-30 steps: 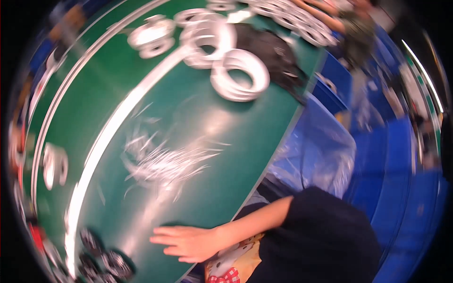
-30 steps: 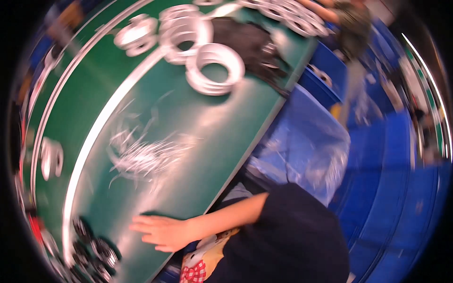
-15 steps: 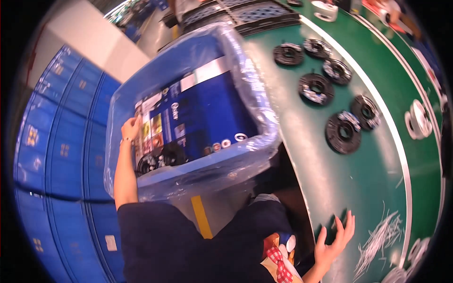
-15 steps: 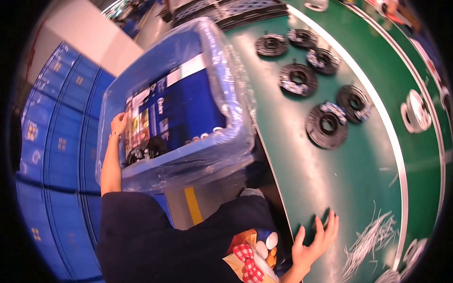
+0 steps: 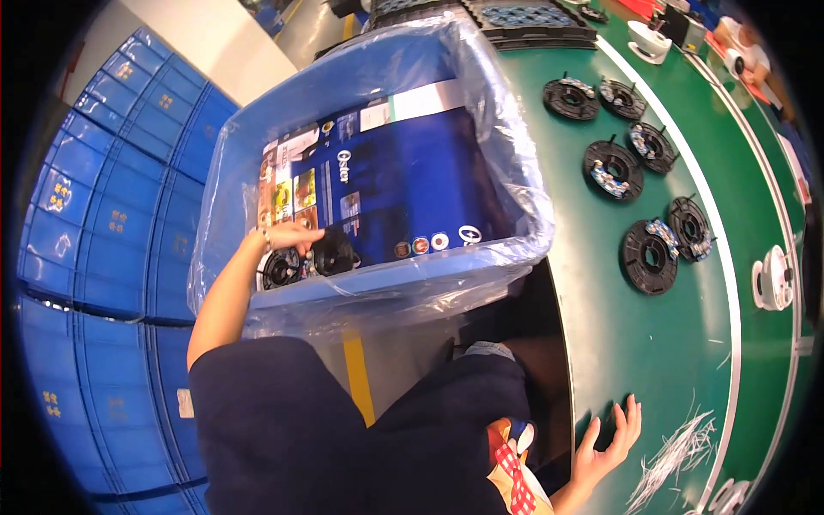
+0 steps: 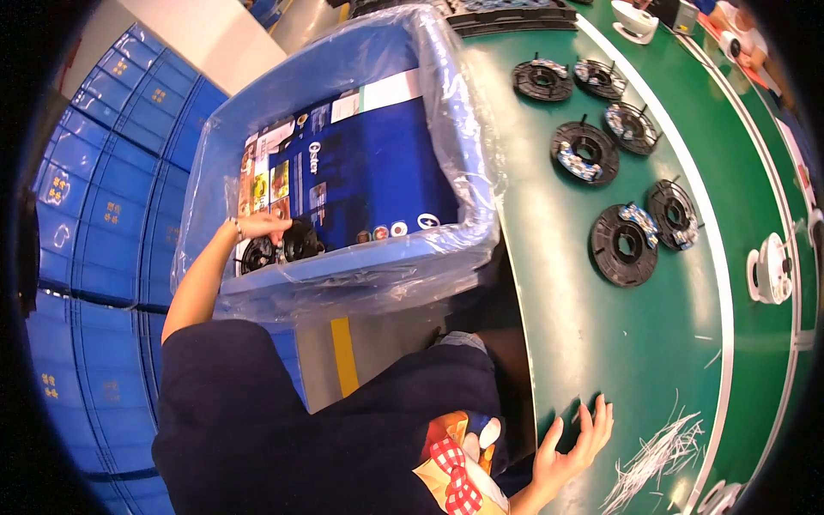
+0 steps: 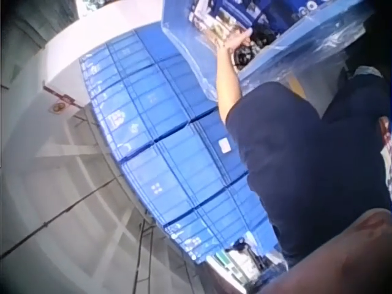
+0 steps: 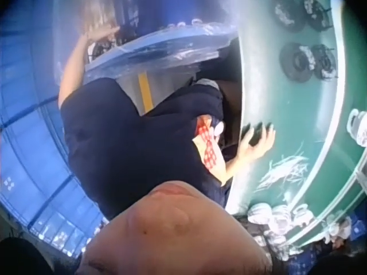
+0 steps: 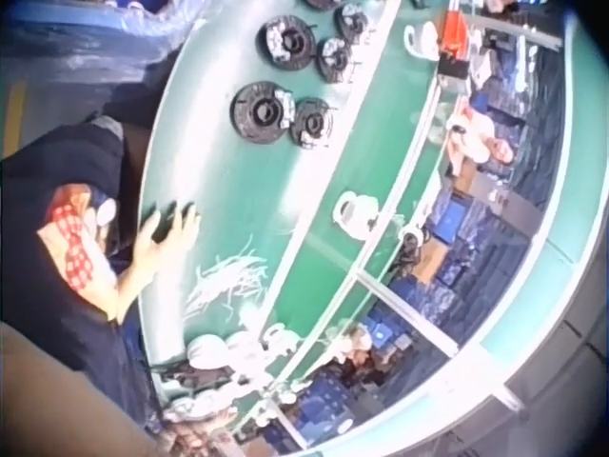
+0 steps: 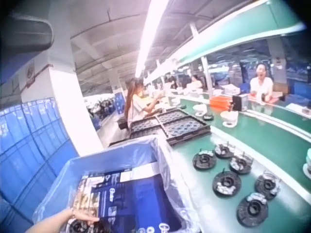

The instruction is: The recorder is assembling electronic components into white plastic fixture housings on an industrial conveyor line.

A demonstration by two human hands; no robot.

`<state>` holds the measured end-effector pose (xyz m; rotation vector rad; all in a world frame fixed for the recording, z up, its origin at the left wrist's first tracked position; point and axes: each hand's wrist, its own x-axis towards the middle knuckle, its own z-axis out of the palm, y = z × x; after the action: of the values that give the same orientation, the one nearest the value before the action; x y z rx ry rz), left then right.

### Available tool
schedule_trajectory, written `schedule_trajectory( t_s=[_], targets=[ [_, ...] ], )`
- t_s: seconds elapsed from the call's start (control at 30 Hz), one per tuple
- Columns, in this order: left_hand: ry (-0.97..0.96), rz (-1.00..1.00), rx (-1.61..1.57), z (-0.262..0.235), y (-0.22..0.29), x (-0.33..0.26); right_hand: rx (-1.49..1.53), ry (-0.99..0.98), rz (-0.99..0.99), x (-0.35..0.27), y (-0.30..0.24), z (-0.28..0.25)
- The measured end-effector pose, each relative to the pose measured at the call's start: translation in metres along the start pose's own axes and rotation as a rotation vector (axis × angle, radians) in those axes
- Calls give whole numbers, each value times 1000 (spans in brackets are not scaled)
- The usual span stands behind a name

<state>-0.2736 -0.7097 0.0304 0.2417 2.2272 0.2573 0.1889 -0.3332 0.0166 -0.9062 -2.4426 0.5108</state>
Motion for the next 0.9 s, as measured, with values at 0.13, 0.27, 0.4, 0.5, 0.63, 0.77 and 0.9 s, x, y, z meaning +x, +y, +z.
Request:
schedule_trajectory(
  t_s=[0.13, 0.27, 0.4, 0.5, 0.63, 0.77, 0.9],
  targets=[
    [438, 97, 296, 24, 6, -11, 73, 7, 32, -3, 5, -2],
    [431, 56, 101, 29, 7, -8, 136, 29, 52, -1, 4, -1],
    [268, -1, -259, 22, 25, -32, 182, 97, 75, -9, 7, -4],
    [-18, -44, -29, 21, 1, -5, 227, 110, 88, -11, 7, -4],
    [4, -46, 0, 19, 42, -19, 191, 100, 65, -14, 10, -4],
    [206, 197, -496, -13, 32, -26, 228, 111, 78, -16, 6, -3],
    [368, 522, -554, -37, 123, -64, 175, 92, 58, -15, 7, -3]
  ],
)
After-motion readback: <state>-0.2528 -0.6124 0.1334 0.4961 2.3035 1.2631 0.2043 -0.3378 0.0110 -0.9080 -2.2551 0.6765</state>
